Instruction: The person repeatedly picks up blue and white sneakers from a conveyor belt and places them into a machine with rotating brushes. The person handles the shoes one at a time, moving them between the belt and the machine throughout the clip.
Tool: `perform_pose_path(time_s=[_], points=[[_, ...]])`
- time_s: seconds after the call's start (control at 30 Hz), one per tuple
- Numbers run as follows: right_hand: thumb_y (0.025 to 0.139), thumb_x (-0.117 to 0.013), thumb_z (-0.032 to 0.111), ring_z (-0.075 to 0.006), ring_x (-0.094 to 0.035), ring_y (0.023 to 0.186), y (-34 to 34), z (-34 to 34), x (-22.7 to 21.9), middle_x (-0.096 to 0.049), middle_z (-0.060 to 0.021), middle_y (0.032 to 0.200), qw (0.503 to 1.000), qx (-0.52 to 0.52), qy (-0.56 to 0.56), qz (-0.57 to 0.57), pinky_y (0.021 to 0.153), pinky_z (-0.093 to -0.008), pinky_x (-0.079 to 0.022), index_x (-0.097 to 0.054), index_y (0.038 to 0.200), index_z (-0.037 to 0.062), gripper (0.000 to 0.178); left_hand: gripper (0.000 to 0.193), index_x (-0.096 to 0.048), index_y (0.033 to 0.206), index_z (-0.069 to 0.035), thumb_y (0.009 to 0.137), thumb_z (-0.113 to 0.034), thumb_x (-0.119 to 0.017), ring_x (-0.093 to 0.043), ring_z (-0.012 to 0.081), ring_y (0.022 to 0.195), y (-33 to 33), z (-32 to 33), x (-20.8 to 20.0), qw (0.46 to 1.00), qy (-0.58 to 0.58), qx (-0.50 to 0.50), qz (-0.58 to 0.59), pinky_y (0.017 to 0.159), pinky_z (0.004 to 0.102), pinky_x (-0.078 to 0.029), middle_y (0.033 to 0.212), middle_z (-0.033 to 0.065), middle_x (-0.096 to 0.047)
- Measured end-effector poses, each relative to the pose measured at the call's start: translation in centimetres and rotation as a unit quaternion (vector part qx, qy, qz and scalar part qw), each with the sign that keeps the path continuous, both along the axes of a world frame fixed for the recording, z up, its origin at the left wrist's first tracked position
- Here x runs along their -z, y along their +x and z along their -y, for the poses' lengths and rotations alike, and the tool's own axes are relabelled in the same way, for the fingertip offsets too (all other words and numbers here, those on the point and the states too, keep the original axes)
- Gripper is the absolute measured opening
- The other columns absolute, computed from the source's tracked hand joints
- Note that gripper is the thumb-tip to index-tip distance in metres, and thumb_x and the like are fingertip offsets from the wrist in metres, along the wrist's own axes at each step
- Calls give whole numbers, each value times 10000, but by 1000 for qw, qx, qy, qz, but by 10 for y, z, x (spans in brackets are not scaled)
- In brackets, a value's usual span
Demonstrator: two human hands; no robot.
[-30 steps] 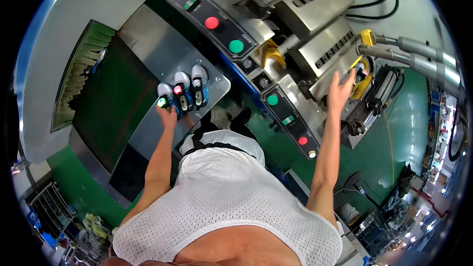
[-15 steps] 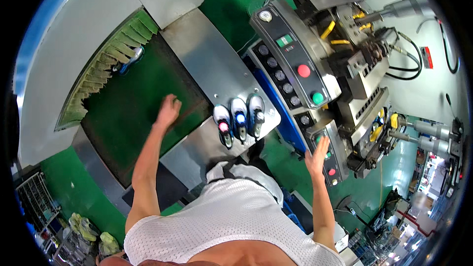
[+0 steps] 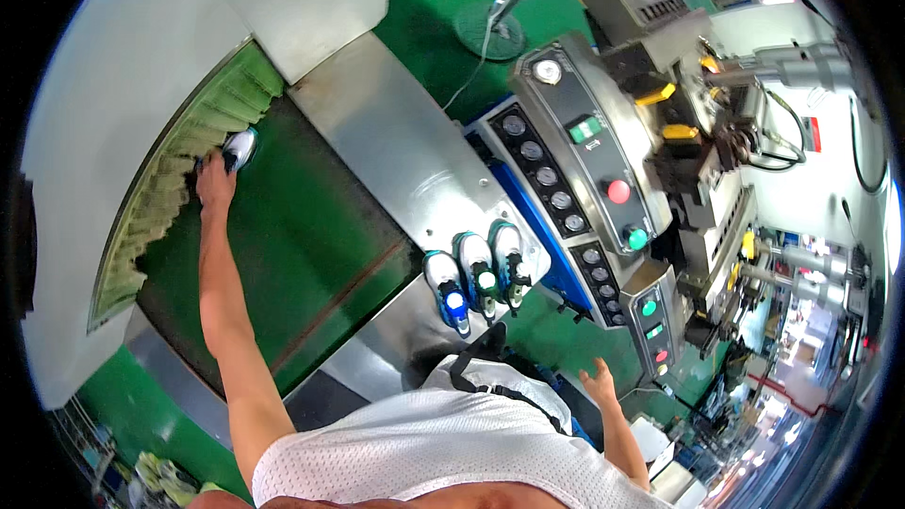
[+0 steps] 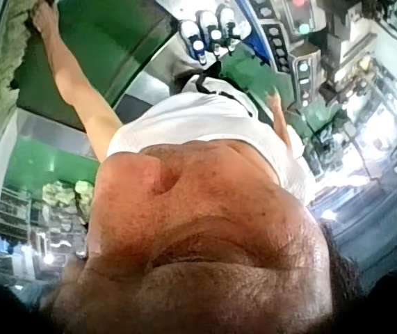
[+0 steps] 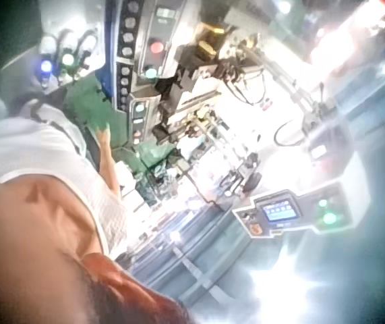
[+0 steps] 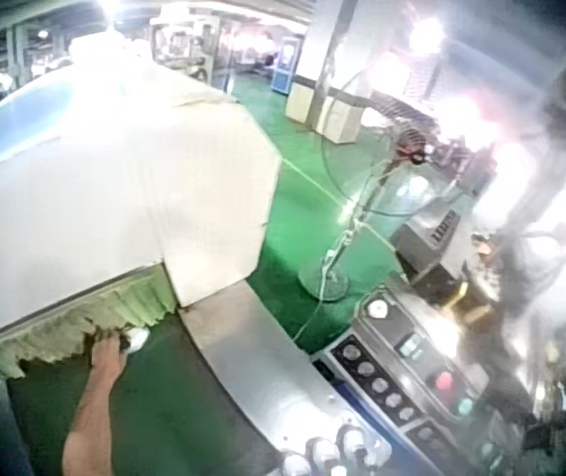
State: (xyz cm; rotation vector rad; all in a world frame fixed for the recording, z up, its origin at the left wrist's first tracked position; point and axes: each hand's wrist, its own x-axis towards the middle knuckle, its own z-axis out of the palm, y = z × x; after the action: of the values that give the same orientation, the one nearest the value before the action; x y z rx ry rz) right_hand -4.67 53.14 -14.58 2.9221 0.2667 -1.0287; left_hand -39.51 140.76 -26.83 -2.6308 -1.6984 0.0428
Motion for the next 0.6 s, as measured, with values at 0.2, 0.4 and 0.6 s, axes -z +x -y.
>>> perform_pose_path(time_s=[0.2, 0.4, 0.6], points=[[851, -677, 322, -336, -520, 1252, 1, -104, -13, -500, -233, 1382, 988, -43, 141, -39, 1005, -392, -441, -483, 1337, -37, 635, 485, -504, 1141, 9, 789, -265, -693, -620, 394, 940, 15, 172, -8, 988, -123, 96, 10, 791, 501, -505, 1058, 200, -600], [871, -634, 350, -384, -537, 1201, 0, -180, -28, -552, -266, 1294, 937, -113, 317, -96, 1022, -412, -431, -529, 1273, -60, 583, 481, -637, 973, 85, 698, -282, -780, -643, 427, 865, 60, 330, -42, 913, -337, 107, 202, 801, 455, -500, 910, 259, -671], [960, -510, 525, -195, -656, 939, 11, -233, -58, -691, -110, 1011, 776, 37, 504, -378, 860, -343, -508, -640, 1133, -8, 576, 513, -540, 1235, 60, 781, -101, -718, -572, 168, 942, 154, 435, -177, 615, -568, 64, 543, 866, 310, -466, 1113, 103, -603]])
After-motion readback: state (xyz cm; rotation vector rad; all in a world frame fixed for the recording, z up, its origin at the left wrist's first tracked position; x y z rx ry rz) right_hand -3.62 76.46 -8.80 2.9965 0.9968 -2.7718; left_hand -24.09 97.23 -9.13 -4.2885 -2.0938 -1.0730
